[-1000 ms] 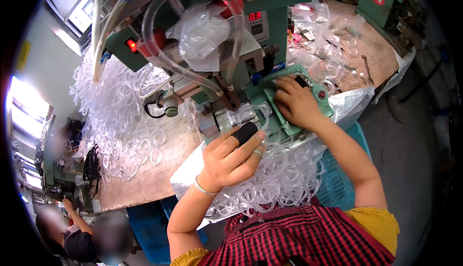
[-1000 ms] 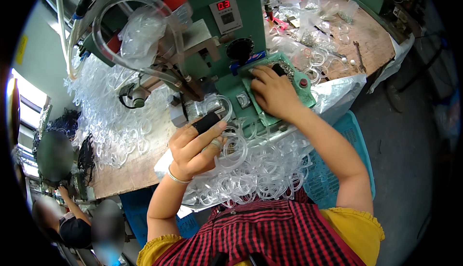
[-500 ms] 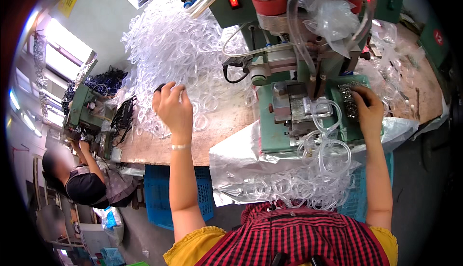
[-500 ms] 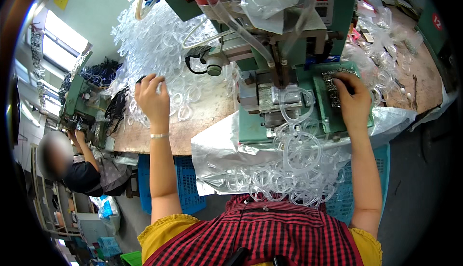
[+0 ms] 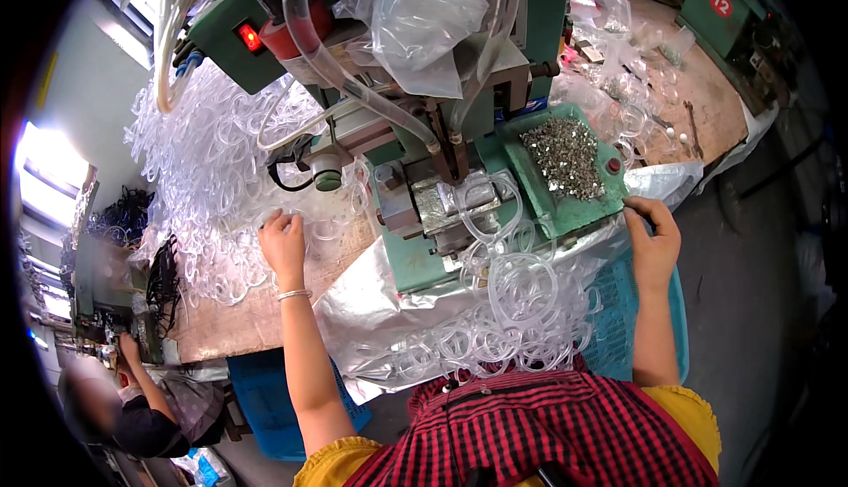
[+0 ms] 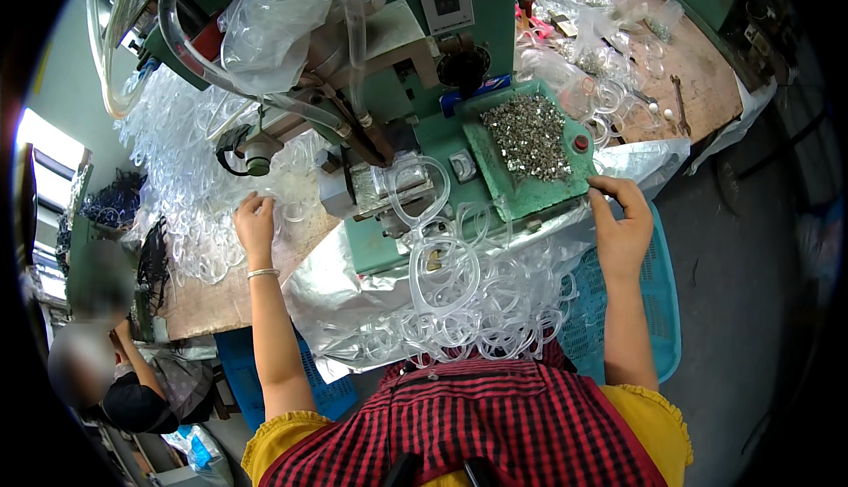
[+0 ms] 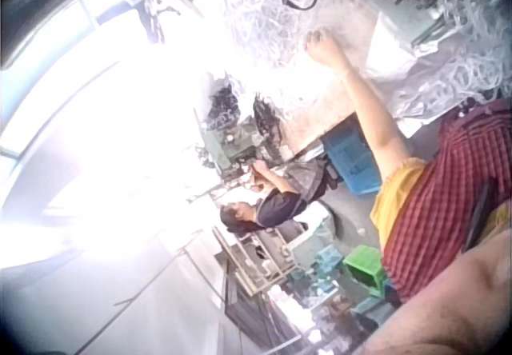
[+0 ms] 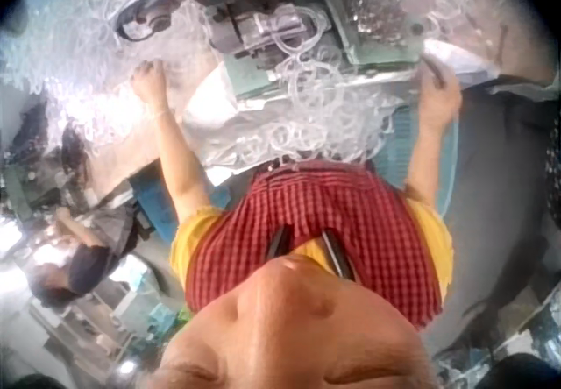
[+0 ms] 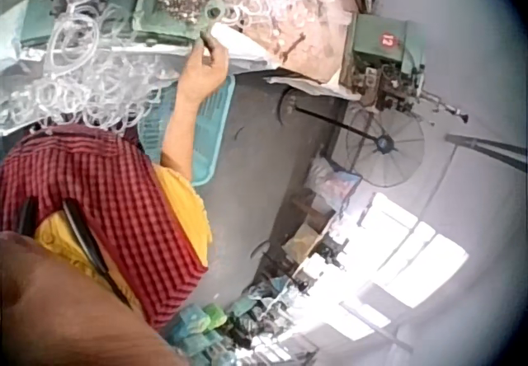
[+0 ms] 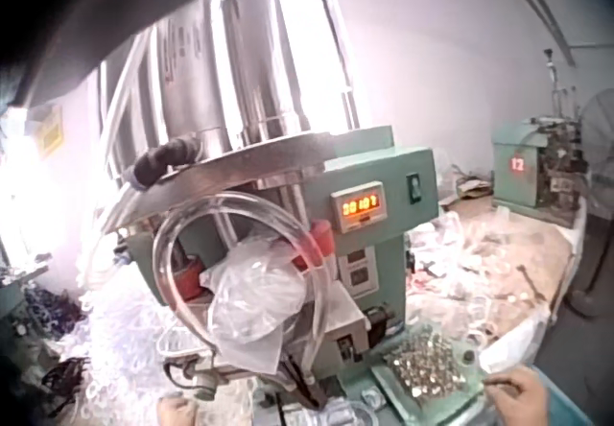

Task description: The person repeatedly picks up clear plastic rings and small metal components, places them into a press machine, and removes the assembled units. The person also gathers the finished plastic rings from the table into a pile.

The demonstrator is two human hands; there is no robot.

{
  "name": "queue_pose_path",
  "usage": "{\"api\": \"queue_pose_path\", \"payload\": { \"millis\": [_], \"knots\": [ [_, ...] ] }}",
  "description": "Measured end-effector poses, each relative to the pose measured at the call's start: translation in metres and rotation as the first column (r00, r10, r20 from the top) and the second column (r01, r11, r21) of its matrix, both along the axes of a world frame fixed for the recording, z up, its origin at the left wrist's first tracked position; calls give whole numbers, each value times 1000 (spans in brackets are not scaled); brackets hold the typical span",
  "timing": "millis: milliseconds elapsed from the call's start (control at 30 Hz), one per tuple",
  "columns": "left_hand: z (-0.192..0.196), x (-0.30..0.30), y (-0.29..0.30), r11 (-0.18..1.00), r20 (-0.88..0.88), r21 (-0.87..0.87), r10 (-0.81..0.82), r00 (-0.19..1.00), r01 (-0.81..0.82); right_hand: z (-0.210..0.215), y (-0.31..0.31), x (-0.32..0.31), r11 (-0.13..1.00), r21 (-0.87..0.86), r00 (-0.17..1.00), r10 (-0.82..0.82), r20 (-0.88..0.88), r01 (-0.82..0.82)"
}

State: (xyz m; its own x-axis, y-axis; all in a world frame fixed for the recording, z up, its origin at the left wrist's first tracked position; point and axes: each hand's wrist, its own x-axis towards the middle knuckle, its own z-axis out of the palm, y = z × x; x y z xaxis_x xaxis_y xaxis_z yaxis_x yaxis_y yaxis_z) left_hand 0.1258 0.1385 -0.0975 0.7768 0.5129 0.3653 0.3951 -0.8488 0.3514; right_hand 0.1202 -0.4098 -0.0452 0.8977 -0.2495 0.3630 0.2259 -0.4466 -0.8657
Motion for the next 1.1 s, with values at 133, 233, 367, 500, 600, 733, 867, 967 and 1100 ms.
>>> {"api": "queue_pose_path", "payload": {
  "millis": [133, 233, 367, 500, 600, 733, 867, 967, 1100],
  "knots": [
    [4, 3, -39, 928, 209, 359, -183, 961, 98, 48, 40, 10, 942, 64, 944, 327, 34, -328],
    [30, 2, -71, 992, 367, -119, 14, 930, 33, 80, 91, 42, 813, 147, 826, 554, 102, -563],
    [31, -7, -100, 823, 613, -445, -6, 790, 352, 74, 135, 66, 715, 385, 787, 614, 51, -583],
    [23, -40, -114, 699, 712, -481, -41, 701, 529, 68, 142, 61, 677, 448, 788, 606, 109, -583],
    [69, -43, -151, 726, 808, -361, -71, 585, 586, 72, 136, 57, 699, 424, 789, 611, 67, -576],
    [150, -46, -191, 418, 963, -95, -191, 190, 903, 79, 139, 60, 552, 565, 706, 704, 79, -613],
    [175, -22, -196, 558, 929, -44, -283, 240, 829, 82, 153, 50, 519, 635, 727, 679, 100, -573],
    [175, -21, -198, 492, 944, -51, -261, 203, 869, 91, 158, 33, 535, 642, 764, 633, 126, -549],
    [145, -40, -220, 596, 840, 41, -455, 295, 802, 88, 158, 29, 563, 610, 781, 605, 155, -557]
  ]
}}
